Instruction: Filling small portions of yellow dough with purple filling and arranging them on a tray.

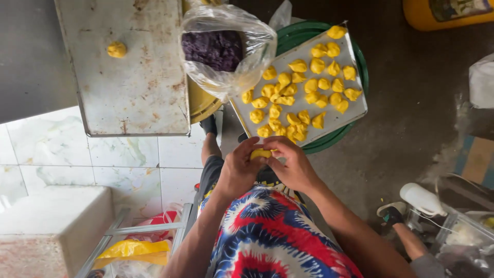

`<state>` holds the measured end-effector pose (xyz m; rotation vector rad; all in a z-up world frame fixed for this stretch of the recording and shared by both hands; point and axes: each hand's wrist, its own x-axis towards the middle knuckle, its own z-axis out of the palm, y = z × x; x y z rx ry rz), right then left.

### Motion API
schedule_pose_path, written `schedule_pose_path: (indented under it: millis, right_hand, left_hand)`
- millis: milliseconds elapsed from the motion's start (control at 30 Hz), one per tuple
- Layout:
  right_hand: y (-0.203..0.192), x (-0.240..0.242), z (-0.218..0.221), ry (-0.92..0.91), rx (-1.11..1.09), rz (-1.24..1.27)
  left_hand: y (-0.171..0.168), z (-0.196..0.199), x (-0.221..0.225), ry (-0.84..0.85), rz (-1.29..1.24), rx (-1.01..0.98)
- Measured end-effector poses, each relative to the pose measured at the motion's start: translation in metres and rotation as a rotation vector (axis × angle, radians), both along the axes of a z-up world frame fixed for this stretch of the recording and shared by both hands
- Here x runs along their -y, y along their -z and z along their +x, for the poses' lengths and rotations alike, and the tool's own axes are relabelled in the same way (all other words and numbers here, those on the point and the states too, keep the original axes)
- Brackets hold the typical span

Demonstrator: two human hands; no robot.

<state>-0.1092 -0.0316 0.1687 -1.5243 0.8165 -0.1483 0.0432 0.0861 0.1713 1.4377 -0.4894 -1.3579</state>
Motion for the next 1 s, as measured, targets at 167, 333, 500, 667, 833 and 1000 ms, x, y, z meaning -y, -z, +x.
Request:
schedule_pose_path:
  millis: [167, 333, 500, 667, 833, 1000]
  right_hand:
    - [0.017, -0.023, 0.038, 0.014, 0.014, 0.253]
    - [0.030, -0.026, 0.089, 0.081, 0.002, 0.379]
    - [0.049, 0.007, 0.131, 0.071, -0.011, 0.487]
    - [0.093, 0.074, 0.194, 0.125, -0.251, 0.041]
    - [0.179, 0.101, 0.223, -0.109, -0.884, -0.718]
    - [0.212, 0.099, 0.222, -0.017, -0.902, -0.661]
  left_hand:
    - [0.002, 0.044, -0.014, 0.003, 0.160, 0.337]
    - [0.033, 0.082, -0.037, -0.148, 0.155, -0.065]
    - [0.059, 0.128, -0.048, -0.262, 0.098, -0.350]
    - [0.046, 0.177, -0.061, -0.226, 0.132, -0.124]
    - [0.030, 0.190, -0.071, -0.073, 0.081, -0.010]
    - [0.016, 0.186, -0.075, -0.038, 0.192, -0.006]
